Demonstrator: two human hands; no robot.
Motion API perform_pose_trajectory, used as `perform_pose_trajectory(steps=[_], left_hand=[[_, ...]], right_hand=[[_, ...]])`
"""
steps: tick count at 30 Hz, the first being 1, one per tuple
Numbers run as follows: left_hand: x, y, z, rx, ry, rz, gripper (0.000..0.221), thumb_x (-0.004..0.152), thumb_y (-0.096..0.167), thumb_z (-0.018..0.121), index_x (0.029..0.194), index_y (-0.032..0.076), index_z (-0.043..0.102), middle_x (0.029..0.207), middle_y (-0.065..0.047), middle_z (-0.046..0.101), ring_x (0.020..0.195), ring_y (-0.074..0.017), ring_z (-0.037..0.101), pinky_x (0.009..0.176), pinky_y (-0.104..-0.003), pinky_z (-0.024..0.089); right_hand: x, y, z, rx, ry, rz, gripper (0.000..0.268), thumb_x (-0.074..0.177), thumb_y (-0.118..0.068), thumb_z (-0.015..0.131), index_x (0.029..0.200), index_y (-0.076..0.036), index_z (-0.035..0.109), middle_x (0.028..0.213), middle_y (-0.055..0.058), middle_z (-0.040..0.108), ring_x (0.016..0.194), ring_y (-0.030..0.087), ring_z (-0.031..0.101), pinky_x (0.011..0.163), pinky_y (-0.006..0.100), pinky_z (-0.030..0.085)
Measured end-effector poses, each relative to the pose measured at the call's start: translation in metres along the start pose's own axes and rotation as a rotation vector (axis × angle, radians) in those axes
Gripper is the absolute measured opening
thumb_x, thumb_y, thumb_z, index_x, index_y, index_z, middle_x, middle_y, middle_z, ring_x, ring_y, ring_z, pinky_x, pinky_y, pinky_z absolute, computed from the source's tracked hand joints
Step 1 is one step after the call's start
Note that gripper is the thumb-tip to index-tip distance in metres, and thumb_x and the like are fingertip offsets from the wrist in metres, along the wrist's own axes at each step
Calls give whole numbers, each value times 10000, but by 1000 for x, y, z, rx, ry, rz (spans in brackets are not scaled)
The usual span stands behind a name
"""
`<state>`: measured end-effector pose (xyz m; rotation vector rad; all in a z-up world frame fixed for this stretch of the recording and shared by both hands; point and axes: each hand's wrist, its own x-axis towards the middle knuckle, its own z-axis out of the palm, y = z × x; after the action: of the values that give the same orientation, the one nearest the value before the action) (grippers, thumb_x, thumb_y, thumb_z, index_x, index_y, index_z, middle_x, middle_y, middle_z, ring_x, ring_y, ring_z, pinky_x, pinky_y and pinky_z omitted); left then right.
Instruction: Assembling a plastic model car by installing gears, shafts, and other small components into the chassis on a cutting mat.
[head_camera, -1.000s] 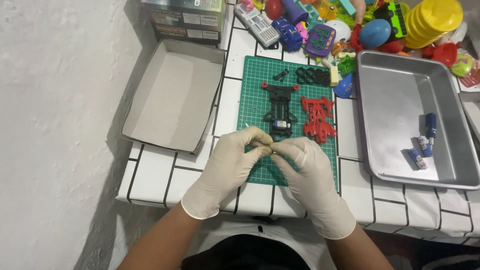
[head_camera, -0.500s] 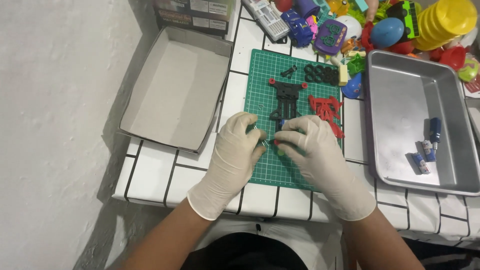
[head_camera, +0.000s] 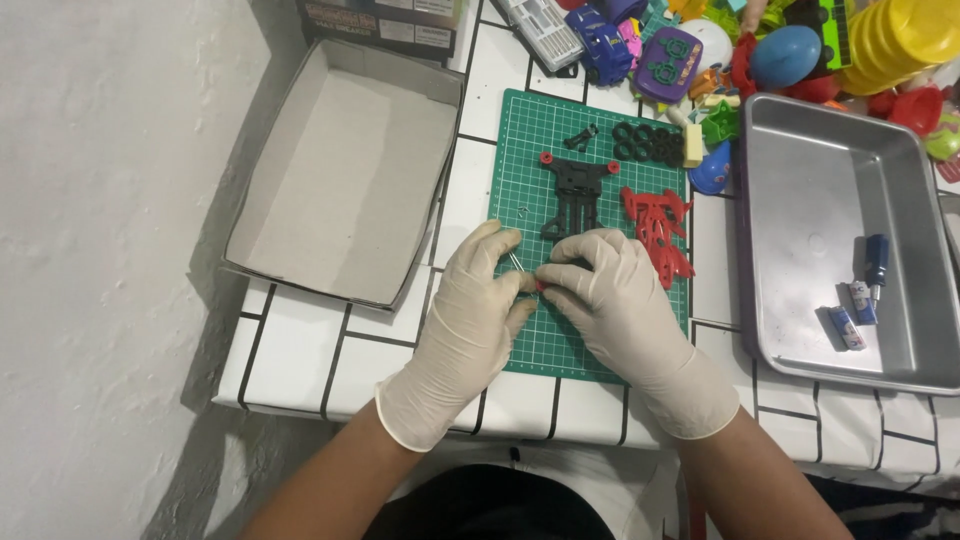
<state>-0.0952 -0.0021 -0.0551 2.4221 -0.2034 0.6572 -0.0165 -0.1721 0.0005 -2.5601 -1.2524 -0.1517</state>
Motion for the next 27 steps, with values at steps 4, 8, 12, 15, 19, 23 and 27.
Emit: perform_pose_trajectory(steps=[4,8,12,15,19,23,27], left_hand=[[2,3,-2,-64,33,-44,133,947,104,696,1038,42,620,1289,-159,449,1432,-378,377,1171,-558,336],[1,0,-1,-20,45,-45,215,945,142,708,1122,77,604,1322,-127,445,1443,-335,385,1163,-521,367],[1,-2,-4,13,56,-19,292,940,135,703,1202,84,585,1347,-109,453,1430,-299,409,1129,-456,399],[3,2,-7,6,79,-18,286,944,101,704,1203,67,589,1309,-133,468,1389,-309,445,1116,-484,402],[7,10,-15,21,78,-21,270,939,76,702,1188,44,602,1261,-148,494,1315,-326,504,1071,-495,435],[10,13,-20,-15,83,-32,299,947,48,683,1228,22,588,1229,-143,514,1241,-288,536,1045,-469,443],[12,18,-27,22,60,-55,310,944,57,679,1244,40,601,1172,-92,533,1109,-213,558,989,-417,473]], right_hand=[[2,-1,0,-31,-11,-18,108,911,-201,756,1010,-181,795,1037,16,682,1133,224,612,927,367,471],[4,-8,-10,-123,-60,-22,129,900,-234,766,1013,-180,797,1050,22,683,1151,219,601,920,371,456],[-5,-13,-18,-177,-123,54,164,832,-314,822,904,-169,797,1083,37,687,1175,242,590,953,401,458],[-6,-11,-17,-137,-128,76,174,825,-288,820,956,-178,797,1112,46,684,1202,263,580,981,425,451],[-5,-18,-22,-124,-124,83,210,851,-252,800,1048,-180,788,1120,46,684,1202,254,583,978,408,452],[-10,-16,-21,-99,-135,105,171,835,-239,806,985,-160,789,1134,62,680,1214,275,574,981,425,453],[-14,-14,-18,-53,-80,130,166,823,-207,818,972,-139,787,1132,71,675,1203,299,580,975,440,466]])
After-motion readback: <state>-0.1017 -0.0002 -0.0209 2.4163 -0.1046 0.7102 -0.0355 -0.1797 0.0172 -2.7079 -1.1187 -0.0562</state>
